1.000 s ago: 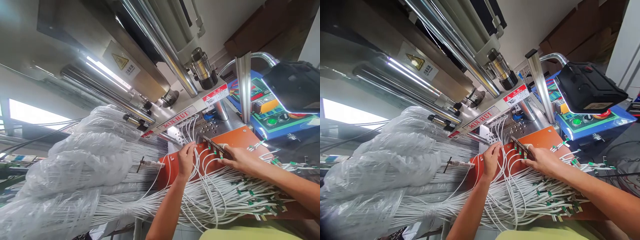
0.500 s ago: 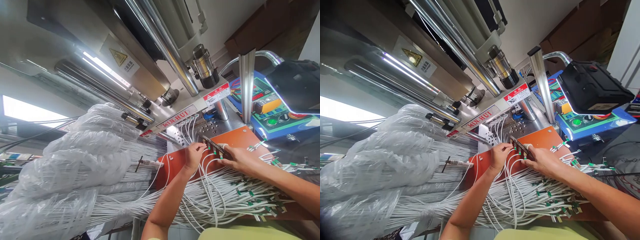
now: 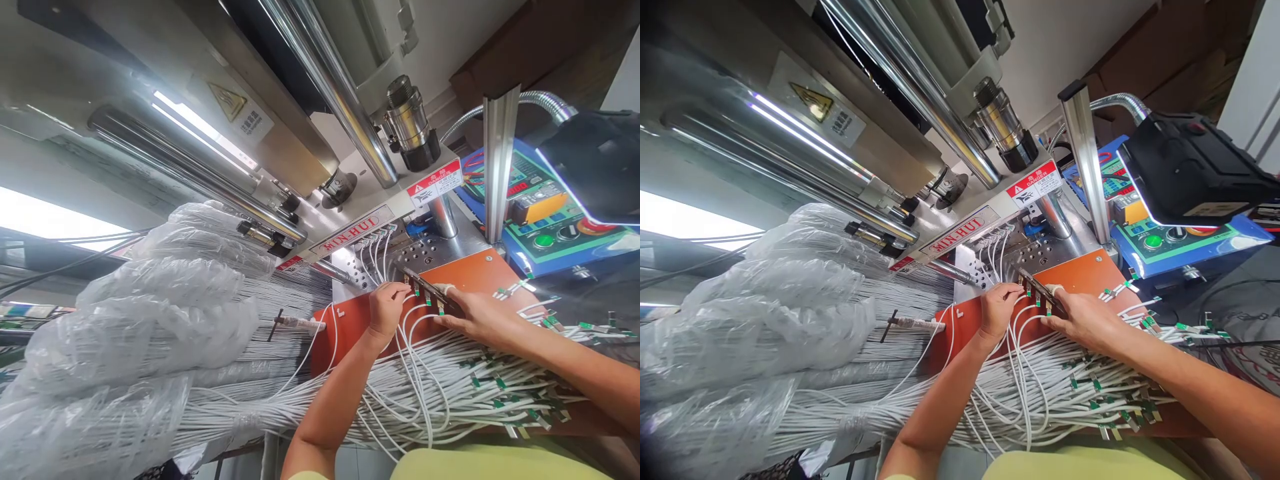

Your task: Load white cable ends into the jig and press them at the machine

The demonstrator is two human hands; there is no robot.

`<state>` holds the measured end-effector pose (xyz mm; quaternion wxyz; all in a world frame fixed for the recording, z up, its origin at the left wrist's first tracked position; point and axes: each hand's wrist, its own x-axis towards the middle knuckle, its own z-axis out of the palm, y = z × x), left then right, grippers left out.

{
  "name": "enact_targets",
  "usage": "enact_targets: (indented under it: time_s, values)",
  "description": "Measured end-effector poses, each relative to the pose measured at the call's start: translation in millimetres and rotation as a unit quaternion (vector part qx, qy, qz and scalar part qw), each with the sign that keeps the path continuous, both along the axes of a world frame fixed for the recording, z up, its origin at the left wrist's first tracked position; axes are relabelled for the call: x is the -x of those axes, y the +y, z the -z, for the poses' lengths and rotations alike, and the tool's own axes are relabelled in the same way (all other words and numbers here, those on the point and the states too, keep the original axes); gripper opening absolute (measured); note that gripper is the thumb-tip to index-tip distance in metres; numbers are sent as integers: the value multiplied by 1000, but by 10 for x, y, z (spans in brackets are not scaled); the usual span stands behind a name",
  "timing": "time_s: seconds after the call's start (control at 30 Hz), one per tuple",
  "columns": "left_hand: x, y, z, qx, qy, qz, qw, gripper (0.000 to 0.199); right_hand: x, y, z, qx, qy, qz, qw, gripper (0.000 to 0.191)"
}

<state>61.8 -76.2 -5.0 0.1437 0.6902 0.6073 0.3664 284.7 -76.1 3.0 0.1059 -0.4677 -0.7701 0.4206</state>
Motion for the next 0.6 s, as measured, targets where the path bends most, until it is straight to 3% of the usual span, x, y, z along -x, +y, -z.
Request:
enact_targets:
  time_s: [0.37, 0.4, 0.47, 0.53, 0.6]
  values:
    - [34, 57, -68, 7, 41, 27, 999, 11, 64, -46, -48, -77, -70, -29, 994, 45]
    - [34, 62, -96, 5, 60, 28, 998, 16, 56, -56, -62, -87, -94, -28, 991, 43]
    - [33, 81, -158, -5, 100, 48, 994, 48, 11, -85, -94, -101, -131, -32, 986, 40]
    - [30, 116, -200, -4, 127, 108, 986, 73, -58, -127, -114, -117, -163, -42, 979, 38]
    - [19, 159, -196, 17, 134, 184, 974, 69, -125, -181, -123, -151, -202, -47, 966, 41]
